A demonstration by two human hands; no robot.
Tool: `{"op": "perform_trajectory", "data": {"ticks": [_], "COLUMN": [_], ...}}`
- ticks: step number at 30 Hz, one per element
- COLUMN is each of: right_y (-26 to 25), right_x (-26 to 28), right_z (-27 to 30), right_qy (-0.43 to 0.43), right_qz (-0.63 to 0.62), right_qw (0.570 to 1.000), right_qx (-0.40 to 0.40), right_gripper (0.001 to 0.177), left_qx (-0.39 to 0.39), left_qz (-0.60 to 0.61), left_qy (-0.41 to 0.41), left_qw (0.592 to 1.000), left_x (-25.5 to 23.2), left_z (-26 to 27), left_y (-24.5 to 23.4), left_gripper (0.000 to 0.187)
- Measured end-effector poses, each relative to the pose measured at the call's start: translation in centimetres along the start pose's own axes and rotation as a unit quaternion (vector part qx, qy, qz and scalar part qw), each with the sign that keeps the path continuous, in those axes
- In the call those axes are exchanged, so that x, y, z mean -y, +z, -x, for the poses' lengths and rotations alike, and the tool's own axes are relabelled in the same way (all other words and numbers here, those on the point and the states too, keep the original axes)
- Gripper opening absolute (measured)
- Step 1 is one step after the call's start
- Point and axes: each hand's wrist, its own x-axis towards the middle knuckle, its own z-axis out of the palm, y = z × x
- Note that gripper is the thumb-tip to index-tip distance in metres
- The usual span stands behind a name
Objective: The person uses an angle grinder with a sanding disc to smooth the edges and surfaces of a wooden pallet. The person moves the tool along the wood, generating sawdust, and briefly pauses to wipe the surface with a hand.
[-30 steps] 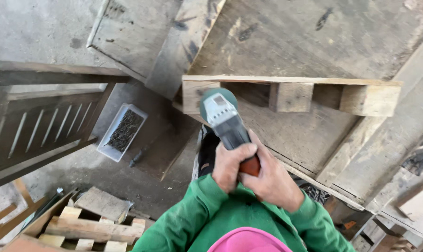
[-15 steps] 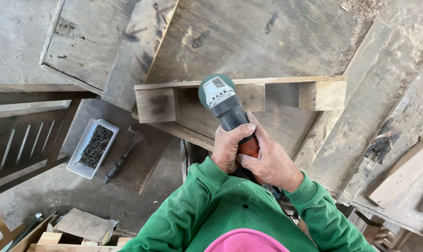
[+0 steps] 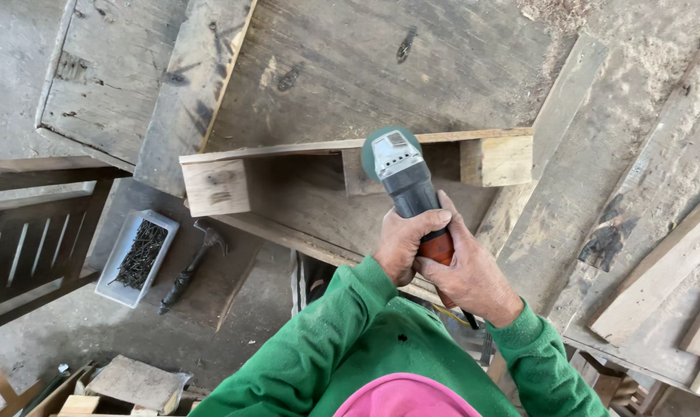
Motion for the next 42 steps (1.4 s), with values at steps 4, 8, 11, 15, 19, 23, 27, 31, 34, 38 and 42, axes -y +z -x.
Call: {"op": "perform_trajectory", "data": {"ticks": [4,8,11,15,19,23,27,31,34,38,42], "right_y": [-2.2,-3.9,-4.8,-5.4,-5.5,-5.5,-5.5,-5.7,-5.9,-6.7,-6.6], "right_x": [-2.3,-4.4,-5.2,-5.5,-5.6,-5.6,-5.4,-5.0,-5.5,-7.0,-8.2], "right_z": [0.2,0.5,1.0,1.3,1.5,1.8,1.7,1.7,1.5,0.8,0.3], "right_qy": [-0.023,-0.004,0.017,0.021,0.026,0.021,0.103,0.091,0.111,0.128,0.115], "right_qz": [-0.022,-0.004,0.009,-0.033,-0.079,-0.086,-0.072,-0.078,-0.136,-0.243,-0.312], "right_qw": [0.999,0.999,0.998,0.998,0.994,0.99,0.982,0.977,0.961,0.927,0.902], "right_qx": [-0.027,-0.043,-0.058,-0.057,-0.071,-0.106,-0.138,-0.179,-0.212,-0.255,-0.274], "right_gripper": [0.1,0.102,0.101,0.102,0.1,0.1,0.097,0.1,0.098,0.082,0.069], "left_qx": [0.026,0.03,0.035,0.036,0.055,0.074,0.08,0.101,0.114,0.121,0.091], "left_qz": [-0.001,-0.006,-0.014,-0.025,-0.046,-0.059,-0.092,-0.104,-0.136,-0.21,-0.315], "left_qy": [0.012,0.016,0.01,0.005,-0.009,-0.017,-0.061,-0.104,-0.124,-0.122,-0.109], "left_qw": [1.0,0.999,0.999,0.999,0.997,0.995,0.991,0.984,0.976,0.962,0.938], "left_x": [2.0,4.3,5.6,6.2,6.3,5.8,4.9,4.7,5.0,5.6,5.2], "left_z": [-2.1,-3.4,-3.9,-4.4,-4.7,-4.9,-5.6,-6.7,-8.0,-10.0,-11.2], "left_y": [1.9,3.2,4.0,4.7,5.2,5.9,6.1,7.1,8.3,10.7,11.9], "left_gripper": [0.042,0.041,0.04,0.038,0.037,0.036,0.034,0.035,0.035,0.036,0.033]}}
